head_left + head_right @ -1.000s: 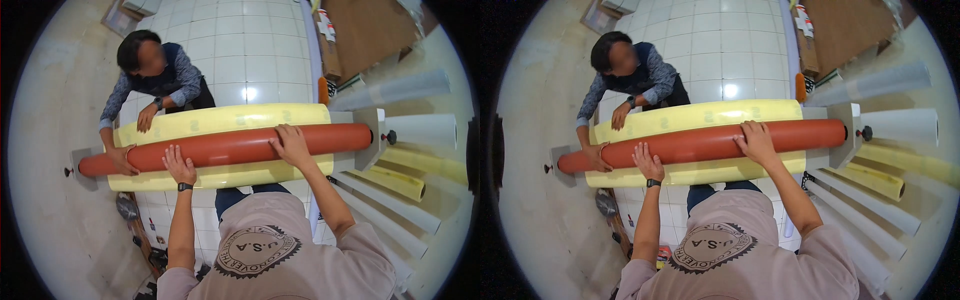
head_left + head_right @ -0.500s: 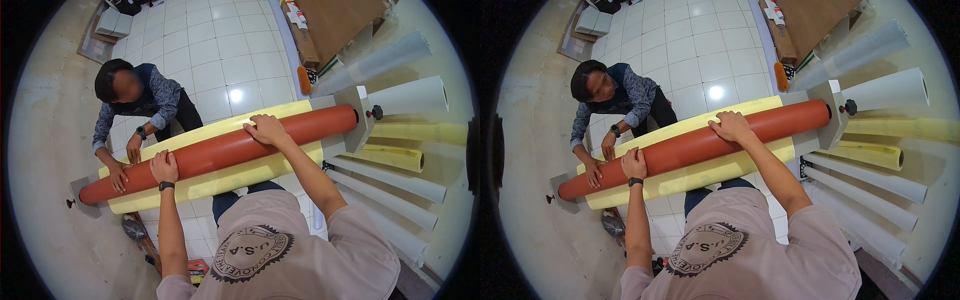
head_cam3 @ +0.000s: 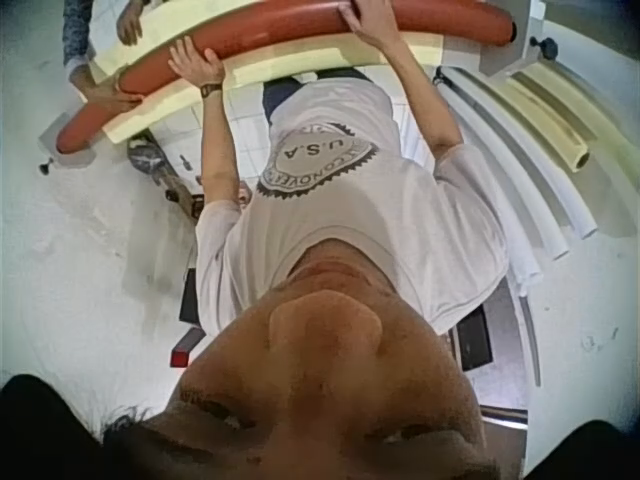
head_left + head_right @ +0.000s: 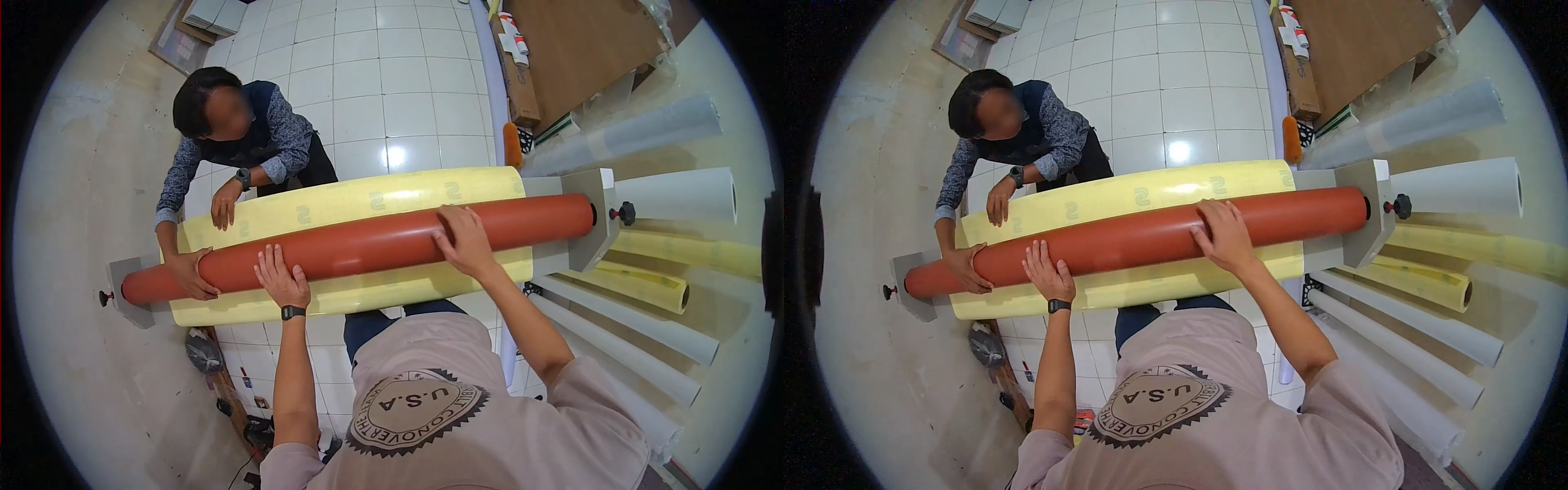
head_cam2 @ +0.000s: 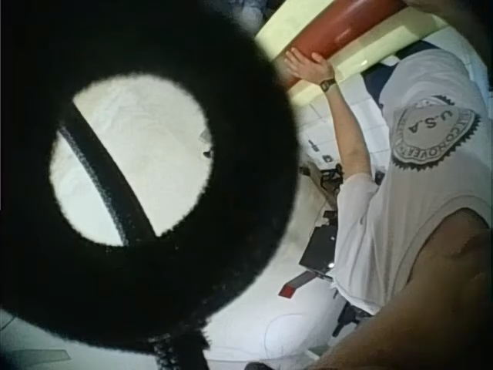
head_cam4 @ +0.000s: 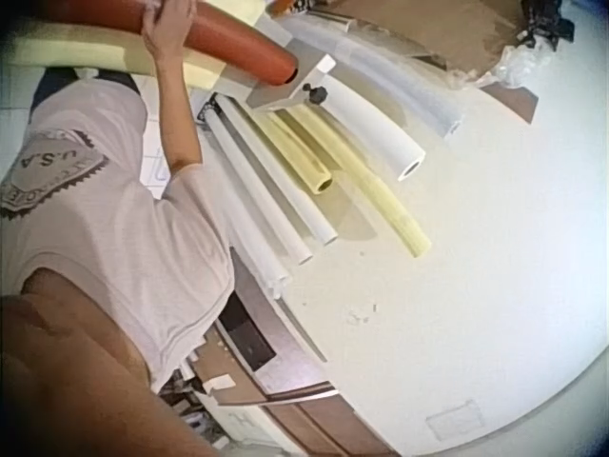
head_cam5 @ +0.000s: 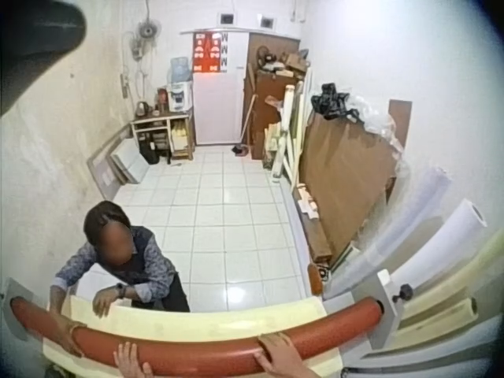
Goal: Load and apply large format prints into a manual cold laminator machine with a helper.
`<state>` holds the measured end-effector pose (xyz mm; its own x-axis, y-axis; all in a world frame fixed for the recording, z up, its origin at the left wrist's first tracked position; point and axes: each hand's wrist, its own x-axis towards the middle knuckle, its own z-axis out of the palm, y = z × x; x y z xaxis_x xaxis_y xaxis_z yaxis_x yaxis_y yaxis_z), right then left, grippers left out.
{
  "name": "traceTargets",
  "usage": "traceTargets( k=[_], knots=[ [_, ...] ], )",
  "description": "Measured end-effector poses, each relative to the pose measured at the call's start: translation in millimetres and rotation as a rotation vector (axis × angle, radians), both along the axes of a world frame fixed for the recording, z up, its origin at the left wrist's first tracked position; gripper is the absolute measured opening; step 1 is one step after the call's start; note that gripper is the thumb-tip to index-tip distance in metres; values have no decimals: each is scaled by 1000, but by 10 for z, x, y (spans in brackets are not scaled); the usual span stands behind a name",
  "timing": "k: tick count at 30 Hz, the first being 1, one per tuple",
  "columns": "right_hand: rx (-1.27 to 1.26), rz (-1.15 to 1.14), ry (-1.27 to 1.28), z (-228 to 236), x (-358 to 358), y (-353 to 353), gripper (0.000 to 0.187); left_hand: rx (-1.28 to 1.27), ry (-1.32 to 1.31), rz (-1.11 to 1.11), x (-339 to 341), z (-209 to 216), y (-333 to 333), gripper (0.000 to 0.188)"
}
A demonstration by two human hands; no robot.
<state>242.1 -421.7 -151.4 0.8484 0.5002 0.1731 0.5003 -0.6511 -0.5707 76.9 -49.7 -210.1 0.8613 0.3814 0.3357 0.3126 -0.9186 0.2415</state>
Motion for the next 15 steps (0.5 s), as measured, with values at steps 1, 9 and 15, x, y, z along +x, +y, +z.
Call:
traceTargets(
  k=[1,9,15],
  knots=[
    [-4,-70,-43,43,45,-134,46,1,2,5,-41,-20,3,60],
    [-734,-725,-400,946,899,-2949,51,1,7,10,163,153,63,52],
    [-522,-669,229,1078,1041,-4046,54,-84,155,30,522,272,119,37]
  ],
)
